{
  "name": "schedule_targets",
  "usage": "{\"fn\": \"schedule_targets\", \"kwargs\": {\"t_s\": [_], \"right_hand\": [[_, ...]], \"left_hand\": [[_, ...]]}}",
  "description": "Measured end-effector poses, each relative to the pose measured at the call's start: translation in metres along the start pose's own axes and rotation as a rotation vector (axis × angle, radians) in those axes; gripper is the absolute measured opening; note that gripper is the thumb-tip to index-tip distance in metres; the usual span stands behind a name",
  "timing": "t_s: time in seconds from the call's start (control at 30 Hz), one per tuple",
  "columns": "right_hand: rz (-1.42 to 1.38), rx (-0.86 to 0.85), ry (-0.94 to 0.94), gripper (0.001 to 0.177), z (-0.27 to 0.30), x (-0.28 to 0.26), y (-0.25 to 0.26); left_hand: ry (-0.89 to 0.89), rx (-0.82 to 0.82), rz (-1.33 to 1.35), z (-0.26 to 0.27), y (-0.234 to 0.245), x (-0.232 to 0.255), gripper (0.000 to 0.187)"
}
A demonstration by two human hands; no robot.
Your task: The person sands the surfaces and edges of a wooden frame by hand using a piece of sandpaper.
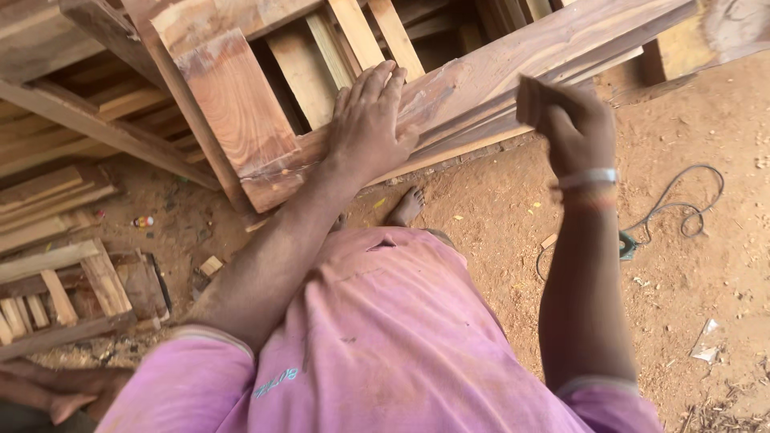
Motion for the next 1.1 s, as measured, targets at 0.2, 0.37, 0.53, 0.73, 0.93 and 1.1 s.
{"fn": "schedule_targets", "kwargs": {"t_s": [0.2, 0.37, 0.53, 0.73, 0.93, 1.1], "right_hand": [[0.802, -0.114, 0.084, 0.026, -0.073, -0.011, -0.08], [0.892, -0.222, 0.434, 0.017, -0.02, -0.036, -0.145], [0.37, -0.621, 0.238, 0.019, 0.03, -0.049, -0.11], [0.084, -0.422, -0.231, 0.033, 0.039, 0.021, -0.008], [0.215, -0.058, -0.377, 0.032, 0.08, 0.042, 0.05], [0.039, 0.008, -0.366, 0.038, 0.101, 0.047, 0.038]], "left_hand": [[-0.046, 0.171, 0.49, 0.009, -0.005, -0.013, 0.078], [-0.161, 0.52, 0.515, 0.013, 0.009, -0.028, 0.062], [-0.283, 0.347, 0.509, -0.018, 0.032, -0.016, 0.06], [-0.106, -0.221, 0.063, -0.082, 0.024, 0.027, 0.075], [-0.084, -0.381, 0.503, -0.097, 0.019, 0.026, 0.086], [-0.194, -0.455, 0.949, -0.107, 0.015, 0.021, 0.097]]}}
Point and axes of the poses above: each hand's wrist, its own z-axis away from the middle knuckle, its own y-axis out of the back of the hand, x = y × z, the point moved 1 cm from there along -z, towards the middle knuckle, and after that the axes turned 2 degrees about y, right-handed, at the moved point
